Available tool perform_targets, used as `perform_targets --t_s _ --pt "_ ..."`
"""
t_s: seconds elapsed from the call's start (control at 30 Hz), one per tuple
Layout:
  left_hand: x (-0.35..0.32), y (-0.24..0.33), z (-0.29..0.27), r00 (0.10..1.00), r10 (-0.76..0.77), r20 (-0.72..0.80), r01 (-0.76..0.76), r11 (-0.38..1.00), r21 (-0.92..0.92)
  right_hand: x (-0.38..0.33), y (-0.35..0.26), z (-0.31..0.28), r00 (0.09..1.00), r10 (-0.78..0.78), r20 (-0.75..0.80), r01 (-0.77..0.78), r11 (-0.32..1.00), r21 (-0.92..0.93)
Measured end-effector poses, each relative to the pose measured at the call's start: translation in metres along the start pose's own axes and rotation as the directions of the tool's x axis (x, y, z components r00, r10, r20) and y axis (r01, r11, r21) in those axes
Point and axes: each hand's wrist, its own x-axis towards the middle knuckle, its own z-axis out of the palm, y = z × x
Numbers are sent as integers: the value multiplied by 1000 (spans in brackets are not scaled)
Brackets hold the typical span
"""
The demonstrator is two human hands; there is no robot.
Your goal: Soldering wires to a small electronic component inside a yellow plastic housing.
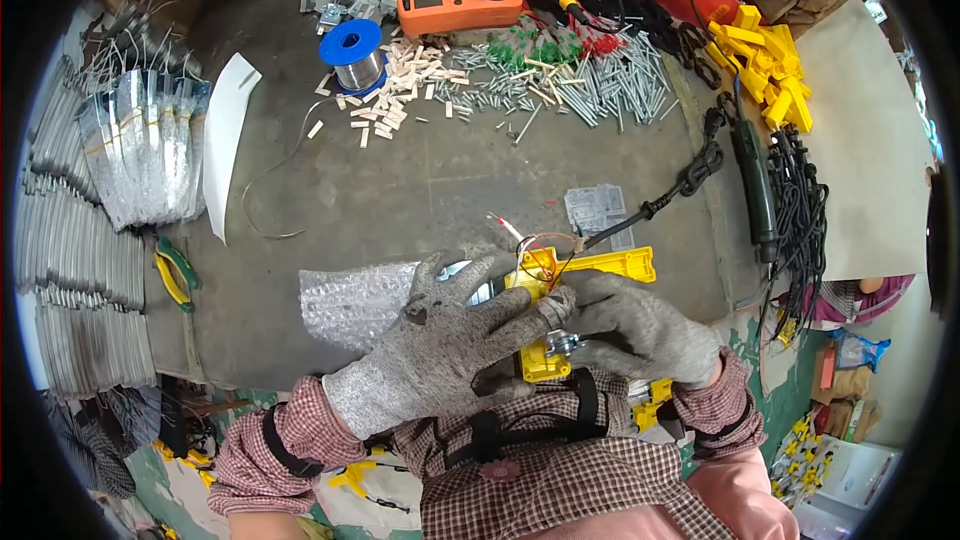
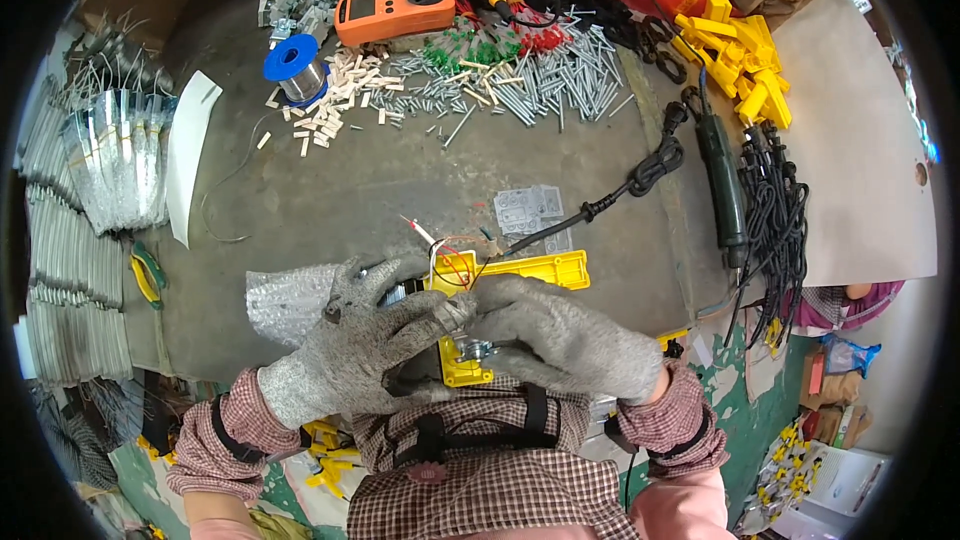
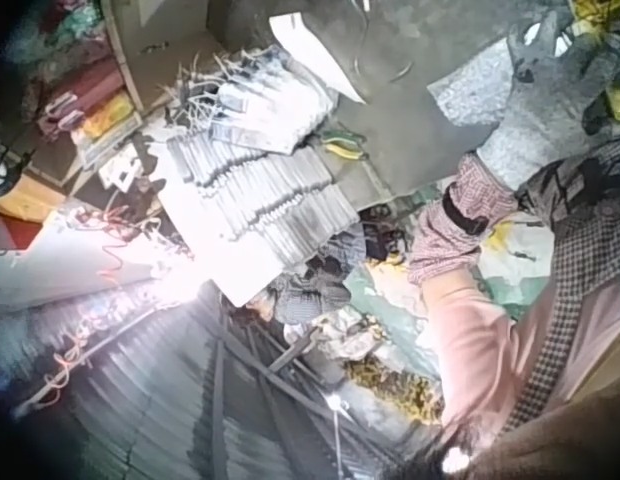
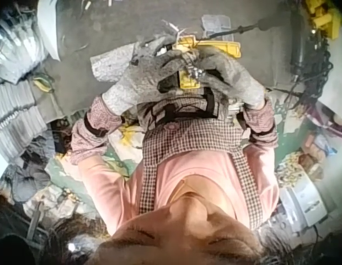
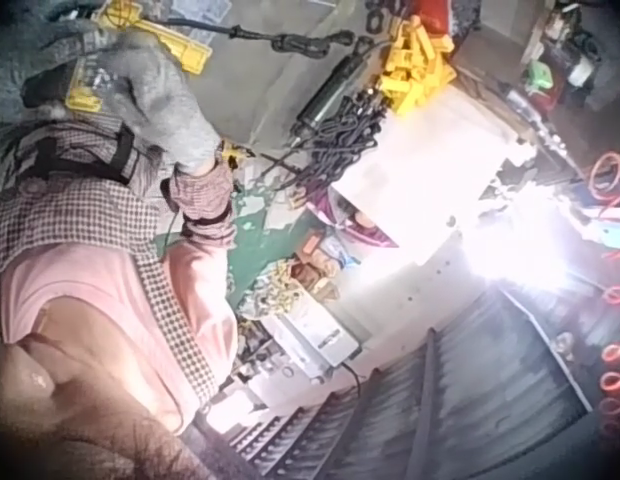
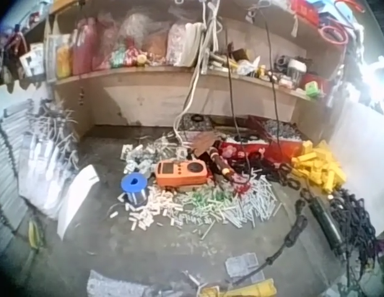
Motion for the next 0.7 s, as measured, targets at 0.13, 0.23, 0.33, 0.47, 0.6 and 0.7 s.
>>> perform_targets --t_s 0.13,0.23,0.33,0.47,0.6,0.7 --pt "1 2 -2 1000 1 -12 -1 999 45 3 -5 6 996 -88 -13 86 991 -100" --pt "2 1 0 999 12 -52 -9 998 63 1 -8 10 995 -88 -36 82 988 -132" --pt "3 3 -1 998 19 -54 -17 999 48 1 -10 2 974 -178 143 217 919 -330" --pt "0 4 -1 1000 -18 -21 18 1000 -20 5 -11 7 976 -176 125 207 930 -305" --pt "0 1 2 999 -3 -51 2 1000 -24 -3 -2 29 998 -5 -60 -3 990 -138" --pt "3 0 -2 1000 -14 14 14 1000 8 -9 12 33 988 -85 -131 64 986 -154"
